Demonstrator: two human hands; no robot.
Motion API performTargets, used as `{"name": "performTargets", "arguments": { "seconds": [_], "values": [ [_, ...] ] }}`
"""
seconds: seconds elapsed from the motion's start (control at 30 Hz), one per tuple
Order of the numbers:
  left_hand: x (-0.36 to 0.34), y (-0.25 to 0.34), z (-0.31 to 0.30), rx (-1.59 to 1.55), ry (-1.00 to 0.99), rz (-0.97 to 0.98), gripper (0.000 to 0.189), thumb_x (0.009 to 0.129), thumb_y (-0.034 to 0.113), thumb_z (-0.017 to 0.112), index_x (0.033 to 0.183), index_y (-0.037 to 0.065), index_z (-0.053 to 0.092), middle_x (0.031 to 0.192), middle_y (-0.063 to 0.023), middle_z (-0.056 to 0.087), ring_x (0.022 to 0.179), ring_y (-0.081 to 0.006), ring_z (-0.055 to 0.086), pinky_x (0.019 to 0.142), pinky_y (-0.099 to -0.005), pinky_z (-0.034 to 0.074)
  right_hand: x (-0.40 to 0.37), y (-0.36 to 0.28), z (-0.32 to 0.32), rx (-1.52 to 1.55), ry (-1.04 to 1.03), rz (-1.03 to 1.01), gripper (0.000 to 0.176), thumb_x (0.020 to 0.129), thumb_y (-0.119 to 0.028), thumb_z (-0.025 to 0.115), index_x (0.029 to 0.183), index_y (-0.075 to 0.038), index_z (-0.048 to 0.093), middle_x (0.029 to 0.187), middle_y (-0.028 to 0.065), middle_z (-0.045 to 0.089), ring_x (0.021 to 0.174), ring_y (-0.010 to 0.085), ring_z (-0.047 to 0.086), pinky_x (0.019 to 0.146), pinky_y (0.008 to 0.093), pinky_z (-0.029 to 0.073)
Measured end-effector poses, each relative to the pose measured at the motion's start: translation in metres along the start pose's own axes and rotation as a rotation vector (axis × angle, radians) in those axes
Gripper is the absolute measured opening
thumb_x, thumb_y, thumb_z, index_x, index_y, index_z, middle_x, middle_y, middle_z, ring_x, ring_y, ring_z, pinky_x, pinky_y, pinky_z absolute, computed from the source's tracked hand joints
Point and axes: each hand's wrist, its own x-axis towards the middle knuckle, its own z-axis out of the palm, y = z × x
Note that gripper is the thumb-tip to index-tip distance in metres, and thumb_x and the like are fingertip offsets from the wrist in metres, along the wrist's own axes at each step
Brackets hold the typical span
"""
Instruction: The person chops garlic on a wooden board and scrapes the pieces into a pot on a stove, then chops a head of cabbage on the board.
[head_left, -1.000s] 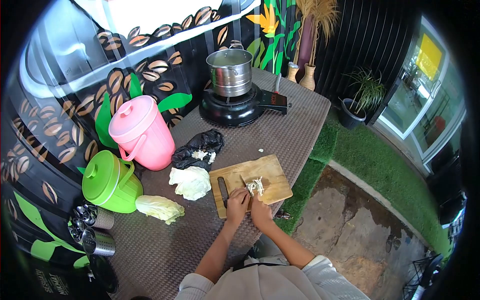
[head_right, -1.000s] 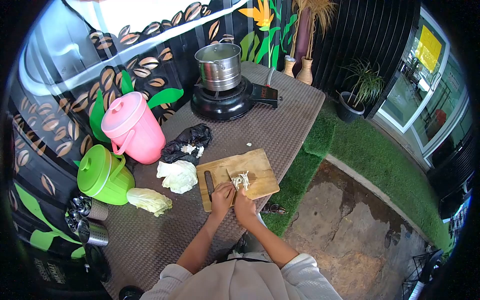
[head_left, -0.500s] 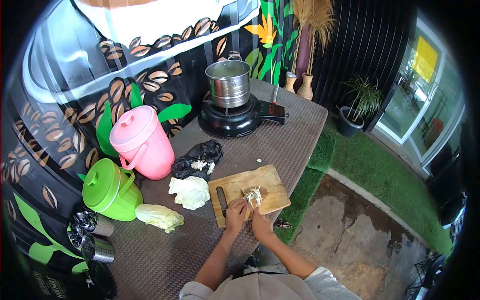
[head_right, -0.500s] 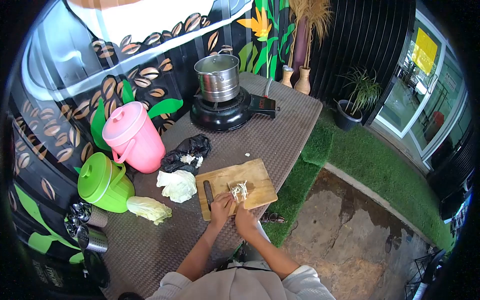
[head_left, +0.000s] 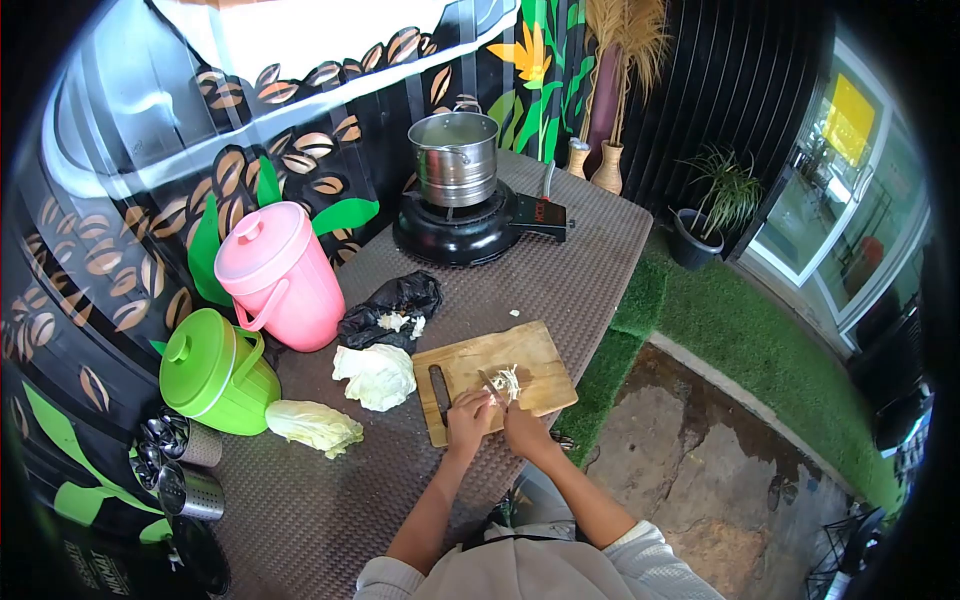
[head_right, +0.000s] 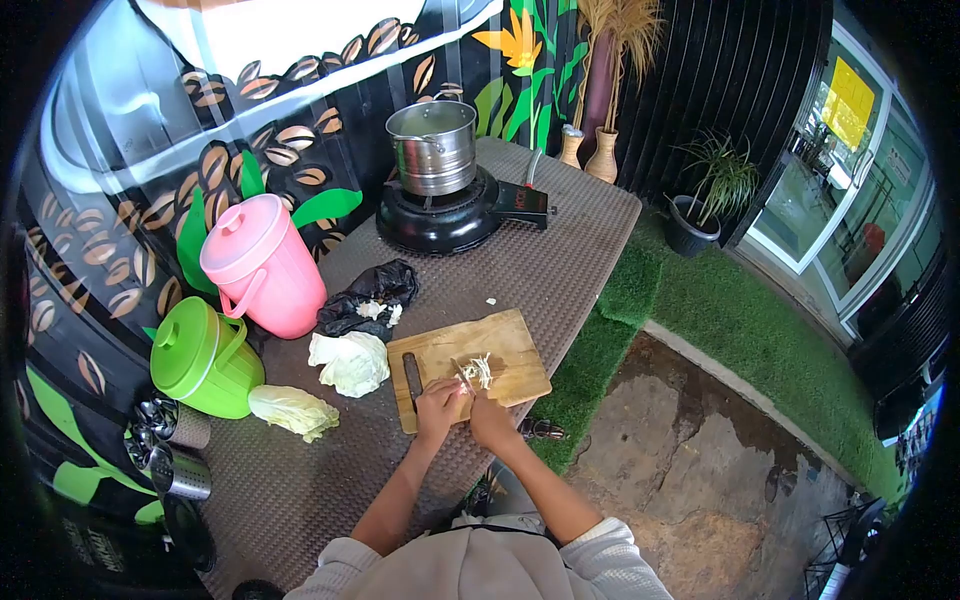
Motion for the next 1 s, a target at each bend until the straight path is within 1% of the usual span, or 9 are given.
{"name": "performTargets", "arguments": {
  "seconds": [0.17,0.3,0.37,0.47,0.6,0.73,0.8,0.9,1.0],
  "values": [
    [0.001,0.003,-0.001,0.009,0.005,-0.008,0.013,0.081,0.004,0.066,0.091,-0.003,0.071,0.096,-0.0158,0.069,0.094,-0.0319,0.064,0.092,-0.039,0.049,-0.016,0.002,0.029,-0.047,0.176,-0.004,0.027,0.093,-0.013,0.046,0.112,0.005,0.039,0.082,0.0312,0.063,0.082,0.0471,0.064,0.07,0.0534,0.052],
    [-0.001,-0.002,-0.001,0.026,0.012,0.027,0.013,0.081,0.003,0.065,0.09,-0.003,0.071,0.096,-0.0162,0.069,0.095,-0.0321,0.064,0.093,-0.0388,0.048,-0.012,-0.01,0.03,-0.042,0.139,0.081,0.027,0.091,-0.009,0.048,0.113,0.003,0.038,0.081,0.0301,0.064,0.082,0.0472,0.064,0.07,0.0528,0.053],
    [0.0,-0.001,-0.001,0.001,0.009,0.029,0.013,0.081,0.003,0.065,0.09,-0.003,0.071,0.096,-0.0166,0.069,0.095,-0.0324,0.064,0.092,-0.0389,0.049,0.003,-0.006,0.037,-0.148,0.204,0.036,0.033,0.089,-0.011,0.05,0.118,0.002,0.043,0.082,0.0226,0.067,0.074,0.0385,0.069,0.064,0.0478,0.056],
    [-0.001,-0.001,0.001,-0.001,0.034,0.031,0.012,0.08,0.002,0.065,0.09,-0.003,0.071,0.095,-0.0165,0.069,0.095,-0.0315,0.064,0.091,-0.0383,0.049,0.013,-0.008,0.011,-0.018,0.112,0.001,0.028,0.092,-0.013,0.047,0.114,0.003,0.039,0.086,0.0303,0.064,0.083,0.046,0.064,0.07,0.0532,0.052],
    [0.0,0.004,-0.002,-0.02,0.006,-0.024,0.012,0.08,0.002,0.065,0.089,-0.003,0.071,0.095,-0.016,0.07,0.095,-0.0303,0.065,0.09,-0.0376,0.05,0.02,0.008,-0.006,0.025,-0.003,-0.05,0.031,0.096,-0.023,0.043,0.109,0.005,0.043,0.09,0.0319,0.063,0.083,0.0479,0.063,0.072,0.0558,0.048],
    [0.0,0.001,-0.002,-0.013,0.0,-0.003,0.012,0.08,0.003,0.066,0.09,-0.003,0.071,0.096,-0.0154,0.07,0.095,-0.0295,0.065,0.09,-0.0369,0.05,-0.001,0.005,-0.004,0.048,0.013,-0.094,0.03,0.096,-0.022,0.044,0.108,0.005,0.043,0.088,0.0324,0.063,0.082,0.048,0.063,0.071,0.0559,0.049],
    [0.0,0.001,-0.003,0.007,-0.002,-0.003,0.012,0.08,0.003,0.066,0.09,-0.002,0.071,0.096,-0.0153,0.07,0.095,-0.0296,0.065,0.089,-0.0369,0.05,-0.011,0.002,0.007,0.07,0.046,0.013,0.028,0.096,-0.02,0.043,0.11,0.004,0.042,0.085,0.0329,0.062,0.082,0.0485,0.063,0.071,0.0557,0.049],
    [0.0,0.003,-0.005,0.008,-0.012,-0.033,0.012,0.081,0.003,0.066,0.09,-0.002,0.072,0.096,-0.0154,0.07,0.095,-0.0299,0.065,0.09,-0.0367,0.05,-0.018,0.001,0.027,0.02,0.173,0.034,0.024,0.095,-0.016,0.044,0.109,0.003,0.042,0.082,0.0321,0.063,0.081,0.0476,0.063,0.069,0.0549,0.051],
    [-0.001,0.003,-0.005,0.005,-0.002,-0.016,0.012,0.081,0.003,0.066,0.09,-0.002,0.072,0.096,-0.0157,0.069,0.095,-0.0299,0.065,0.091,-0.0367,0.05,-0.012,-0.005,0.034,-0.037,0.18,0.068,0.024,0.094,-0.014,0.045,0.111,0.002,0.041,0.083,0.0307,0.064,0.08,0.0458,0.064,0.067,0.0541,0.052]
  ]
}}
